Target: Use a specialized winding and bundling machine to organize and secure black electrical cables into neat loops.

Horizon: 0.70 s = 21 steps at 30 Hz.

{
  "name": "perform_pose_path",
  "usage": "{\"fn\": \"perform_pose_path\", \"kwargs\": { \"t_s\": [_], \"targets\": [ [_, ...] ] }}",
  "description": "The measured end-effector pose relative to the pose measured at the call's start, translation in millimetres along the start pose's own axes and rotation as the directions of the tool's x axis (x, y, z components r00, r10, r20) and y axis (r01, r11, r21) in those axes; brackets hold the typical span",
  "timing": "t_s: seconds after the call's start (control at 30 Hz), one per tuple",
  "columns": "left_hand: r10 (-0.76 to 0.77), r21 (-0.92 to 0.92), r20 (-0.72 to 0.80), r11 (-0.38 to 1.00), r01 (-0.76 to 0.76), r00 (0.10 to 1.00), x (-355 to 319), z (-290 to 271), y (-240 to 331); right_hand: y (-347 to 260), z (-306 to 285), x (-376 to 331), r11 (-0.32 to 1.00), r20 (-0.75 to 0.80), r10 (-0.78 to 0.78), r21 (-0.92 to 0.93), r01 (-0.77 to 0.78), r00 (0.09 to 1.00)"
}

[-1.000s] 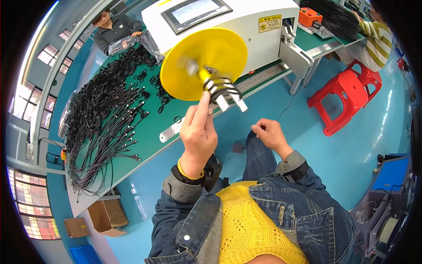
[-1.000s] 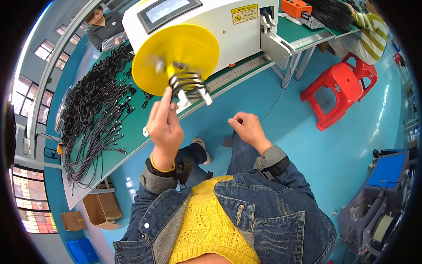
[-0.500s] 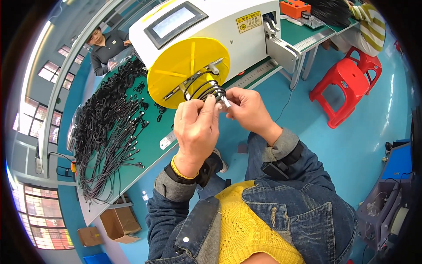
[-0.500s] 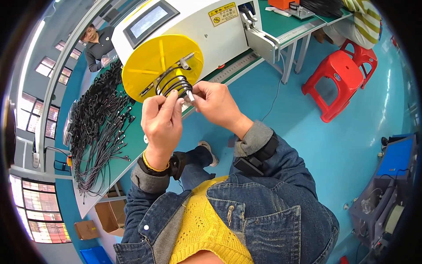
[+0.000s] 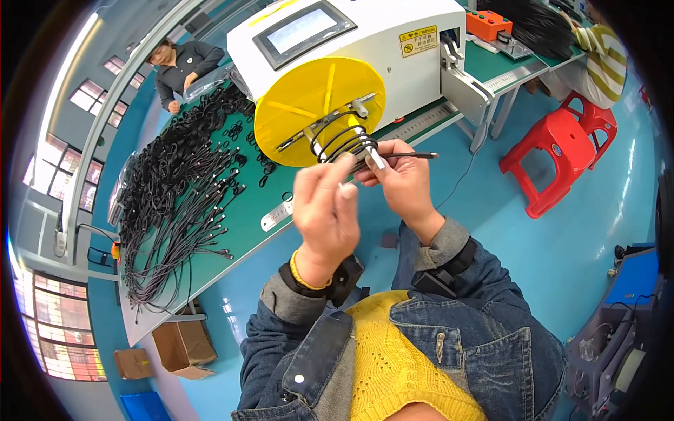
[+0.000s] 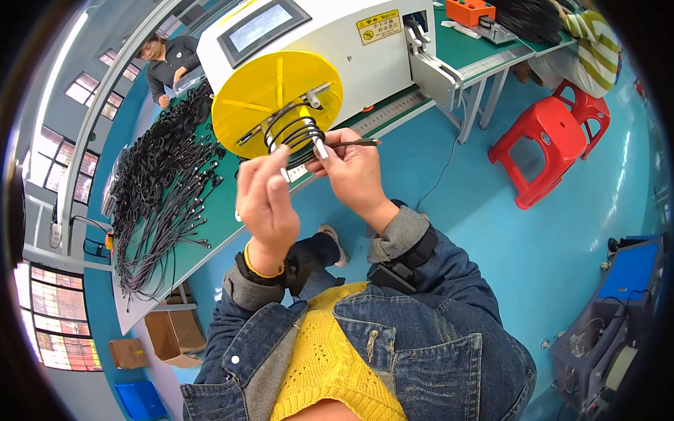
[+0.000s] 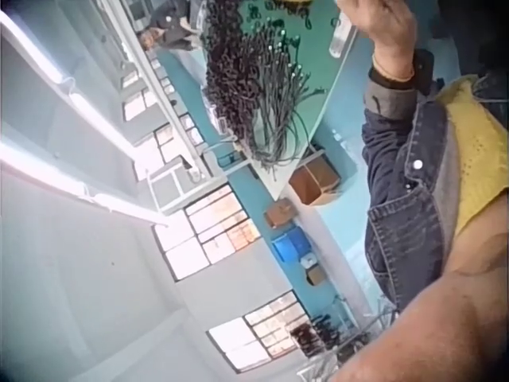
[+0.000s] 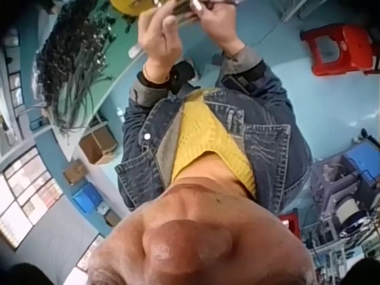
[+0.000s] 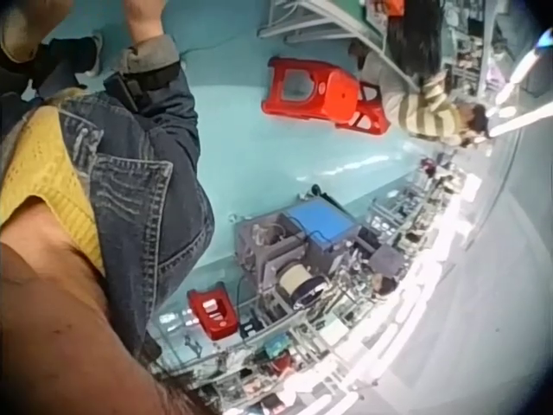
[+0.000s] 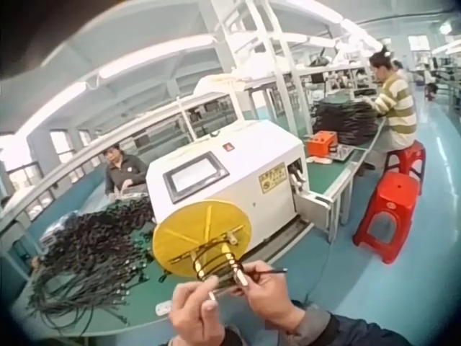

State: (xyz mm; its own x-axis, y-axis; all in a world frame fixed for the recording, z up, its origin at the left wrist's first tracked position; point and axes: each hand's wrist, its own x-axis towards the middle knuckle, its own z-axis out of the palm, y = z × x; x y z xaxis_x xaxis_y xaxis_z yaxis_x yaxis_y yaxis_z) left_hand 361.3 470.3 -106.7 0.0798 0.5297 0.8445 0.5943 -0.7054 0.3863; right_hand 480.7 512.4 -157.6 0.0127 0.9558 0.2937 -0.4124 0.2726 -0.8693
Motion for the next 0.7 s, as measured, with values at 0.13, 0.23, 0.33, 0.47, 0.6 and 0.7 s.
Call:
{"fn": "perform_pose_path", "kwargs": {
  "t_s": [0.13, 0.23, 0.33, 0.47, 0.6, 0.7],
  "targets": [
    [-0.116, 0.189, 0.05, 0.976, 0.105, 0.992, 3.0, -7.6, -19.7, 2.4, 0.6, -4.2, 0.994, 0.022, 0.055, 0.092, -0.057, 0.998],
    [-0.188, 0.119, 0.051, 0.976, 0.18, 0.981, 3.9, -8.0, -17.3, 4.1, 1.5, -8.7, 0.992, 0.051, 0.07, 0.106, -0.075, 0.996],
    [-0.141, 0.119, 0.032, 0.984, 0.136, 0.99, 3.1, -6.6, -21.3, 3.6, 3.6, -14.0, 0.988, 0.082, 0.095, 0.113, -0.104, 0.992],
    [0.045, 0.177, 0.004, 0.983, -0.045, 0.999, -0.8, -6.8, -26.0, 4.0, 2.9, -17.0, 0.987, 0.127, 0.135, 0.064, -0.144, 0.983],
    [0.074, 0.181, 0.071, 0.98, -0.086, 0.995, 3.3, -6.2, -20.1, 6.4, 0.3, -14.8, 0.991, 0.11, 0.114, 0.055, -0.121, 0.987],
    [0.061, 0.249, 0.176, 0.963, -0.104, 0.983, 12.7, -6.5, -13.8, 3.9, 3.9, -7.3, 0.99, 0.113, 0.111, 0.071, -0.119, 0.987]
  ]
}}
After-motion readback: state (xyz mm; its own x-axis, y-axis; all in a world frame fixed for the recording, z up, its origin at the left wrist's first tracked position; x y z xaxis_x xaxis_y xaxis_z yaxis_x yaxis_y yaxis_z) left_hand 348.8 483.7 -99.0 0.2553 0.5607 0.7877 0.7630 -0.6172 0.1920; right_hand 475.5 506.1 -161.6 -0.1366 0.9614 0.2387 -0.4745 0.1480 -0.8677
